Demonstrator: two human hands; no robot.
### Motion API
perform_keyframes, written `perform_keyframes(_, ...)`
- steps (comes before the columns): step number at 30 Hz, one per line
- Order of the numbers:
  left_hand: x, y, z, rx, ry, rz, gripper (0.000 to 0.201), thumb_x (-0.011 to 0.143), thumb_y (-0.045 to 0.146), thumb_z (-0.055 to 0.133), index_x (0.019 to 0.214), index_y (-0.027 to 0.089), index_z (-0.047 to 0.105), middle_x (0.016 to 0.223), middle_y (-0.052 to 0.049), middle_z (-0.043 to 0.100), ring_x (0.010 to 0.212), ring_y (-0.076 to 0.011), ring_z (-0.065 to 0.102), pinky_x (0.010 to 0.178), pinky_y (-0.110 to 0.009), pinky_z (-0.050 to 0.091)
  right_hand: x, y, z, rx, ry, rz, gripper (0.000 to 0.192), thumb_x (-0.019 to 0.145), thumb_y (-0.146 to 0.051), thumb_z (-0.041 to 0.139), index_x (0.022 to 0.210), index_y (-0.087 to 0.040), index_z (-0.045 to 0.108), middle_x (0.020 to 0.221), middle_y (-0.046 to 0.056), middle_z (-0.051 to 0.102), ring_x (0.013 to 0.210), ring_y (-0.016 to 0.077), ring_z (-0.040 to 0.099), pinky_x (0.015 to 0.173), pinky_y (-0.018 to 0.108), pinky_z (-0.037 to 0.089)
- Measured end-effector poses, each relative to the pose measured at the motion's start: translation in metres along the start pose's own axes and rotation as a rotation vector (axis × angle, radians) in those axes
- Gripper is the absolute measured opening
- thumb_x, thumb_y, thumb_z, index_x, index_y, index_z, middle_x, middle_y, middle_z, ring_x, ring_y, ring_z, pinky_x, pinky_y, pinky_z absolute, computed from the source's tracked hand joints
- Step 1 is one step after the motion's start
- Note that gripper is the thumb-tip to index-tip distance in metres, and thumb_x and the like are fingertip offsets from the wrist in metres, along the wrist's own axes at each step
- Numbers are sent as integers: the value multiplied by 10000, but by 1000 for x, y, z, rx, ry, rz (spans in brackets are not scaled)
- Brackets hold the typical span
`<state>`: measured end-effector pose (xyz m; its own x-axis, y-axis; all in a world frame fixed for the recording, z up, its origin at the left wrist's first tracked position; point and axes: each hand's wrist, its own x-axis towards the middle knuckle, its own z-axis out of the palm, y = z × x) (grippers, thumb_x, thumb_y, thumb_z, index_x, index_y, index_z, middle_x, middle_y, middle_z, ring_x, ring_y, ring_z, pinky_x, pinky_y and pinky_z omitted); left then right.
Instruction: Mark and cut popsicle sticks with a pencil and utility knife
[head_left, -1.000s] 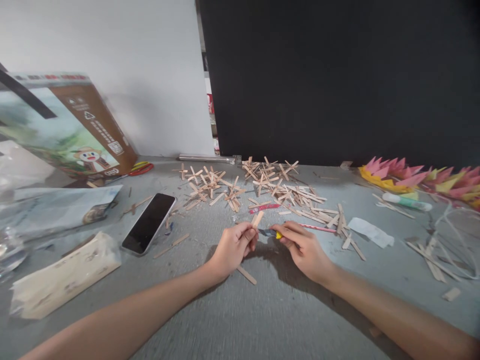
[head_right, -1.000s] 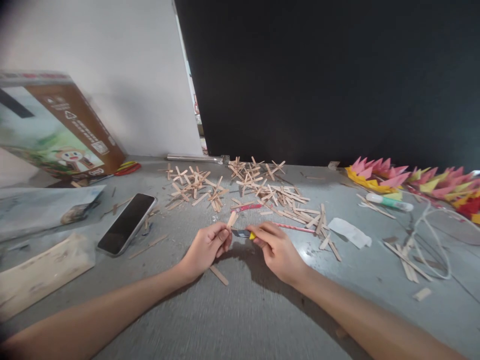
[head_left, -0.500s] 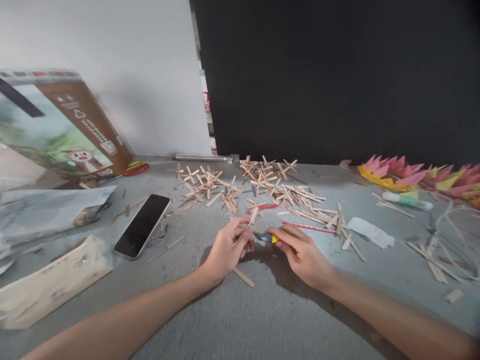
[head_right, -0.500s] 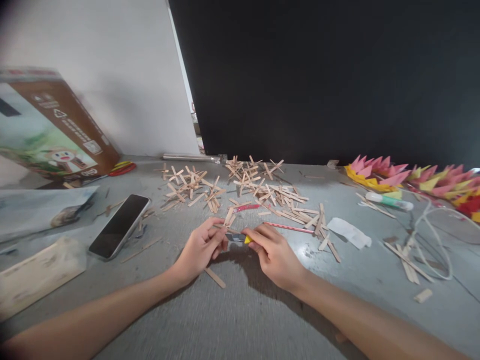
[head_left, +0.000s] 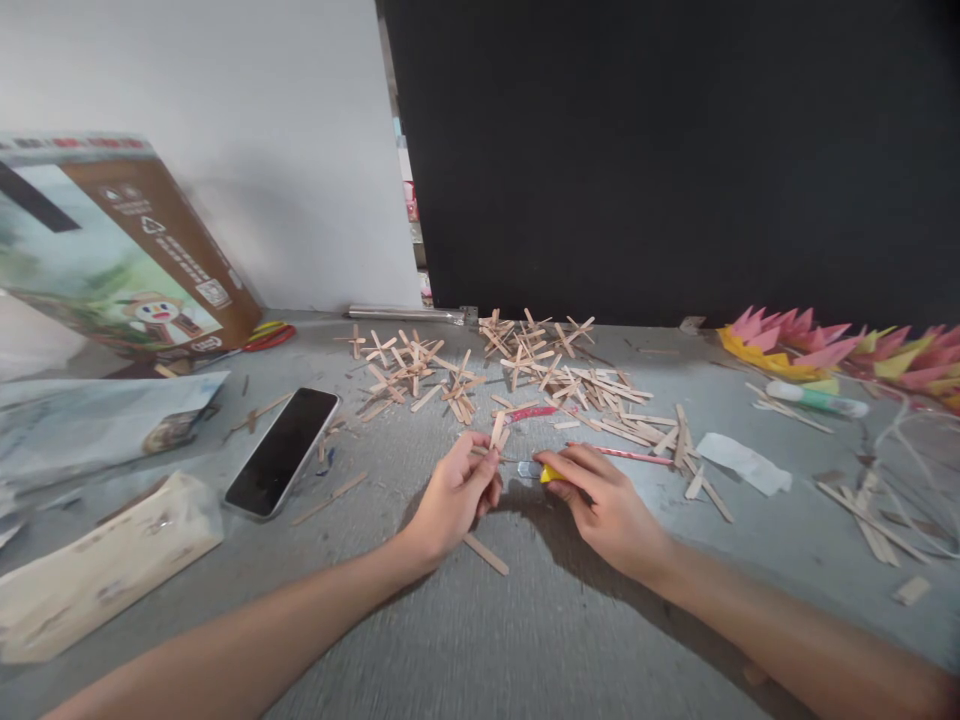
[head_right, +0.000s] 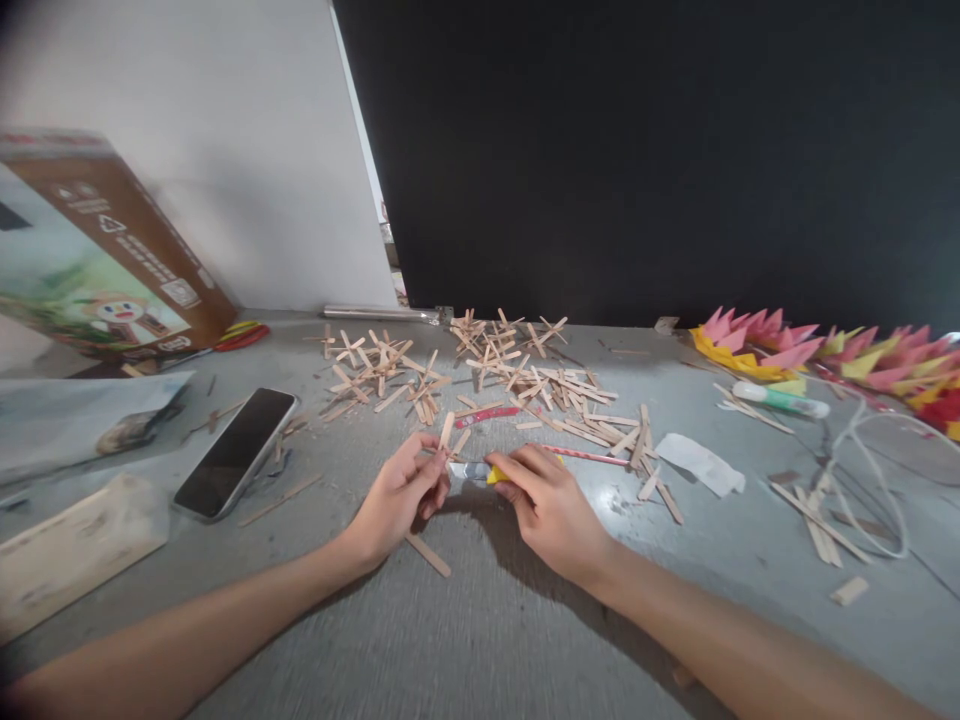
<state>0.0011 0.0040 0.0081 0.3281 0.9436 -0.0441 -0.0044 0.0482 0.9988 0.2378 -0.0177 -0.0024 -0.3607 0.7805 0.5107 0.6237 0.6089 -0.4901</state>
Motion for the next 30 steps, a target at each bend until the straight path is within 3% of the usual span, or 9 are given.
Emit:
perform_keyframes(4,0,-1,1,-123,-26,-35,425,976,617,630,993,228,461,560,131,353,480,-74,294,498,-197,241,0,1,0,-8,-19,3,285,1097,-185,539,1330,-262,685,1089,80,721,1012,244,682,890,419,587)
perform_keyframes(7,0,0,0,-139,-40,-68,417,952,594,665,977,213,496,581,134,280,507,-72,213,511,-208,193,0,1,-1,-21,-22,-10,280,1096,-187,541,1326,-258,683,1079,81,721,1009,248,673,885,421,586)
perform_keyframes(11,2,2,-1,-96,24,-47,417,958,599,643,889,210,512,600,109,294,533,-87,231,519,-232,192,0,0,-1,-49,-31,-33,288,1089,-169,539,1321,-259,685,1072,81,727,1009,254,669,891,432,583)
perform_keyframes(16,2,-2,-2,-41,69,38,557,1046,663,451,708,233,344,632,73,313,573,-101,269,548,-254,245,0,0,-1,-70,-38,-74,314,1079,-147,541,1337,-256,681,1076,78,728,1018,253,685,979,475,565)
perform_keyframes(18,0,-3,-1,43,64,51,552,1043,672,465,729,226,382,640,70,332,587,-104,284,560,-253,250,-1,1,0,-70,-43,-79,320,1080,-148,541,1346,-265,676,1079,71,726,1018,247,692,1039,501,543)
perform_keyframes(22,-3,1,1,190,41,-11,434,925,603,709,918,217,512,578,109,371,548,-100,285,540,-240,216,-2,2,1,-65,-55,-79,343,1077,-138,531,1361,-273,669,1082,68,721,1014,241,688,1082,530,521)
perform_keyframes(25,-4,4,2,225,13,-35,431,893,578,735,1027,197,587,542,116,397,515,-98,285,529,-237,205,-2,1,0,-67,-63,-86,374,1067,-117,523,1377,-270,665,1072,67,720,992,237,679,1073,536,528)
perform_keyframes(30,-2,4,2,168,-9,-2,412,905,554,700,788,167,623,664,32,500,597,-106,403,577,-244,270,-1,-1,0,-73,-68,-98,384,1073,-114,515,1389,-277,659,1079,66,718,997,243,673,1063,558,528)
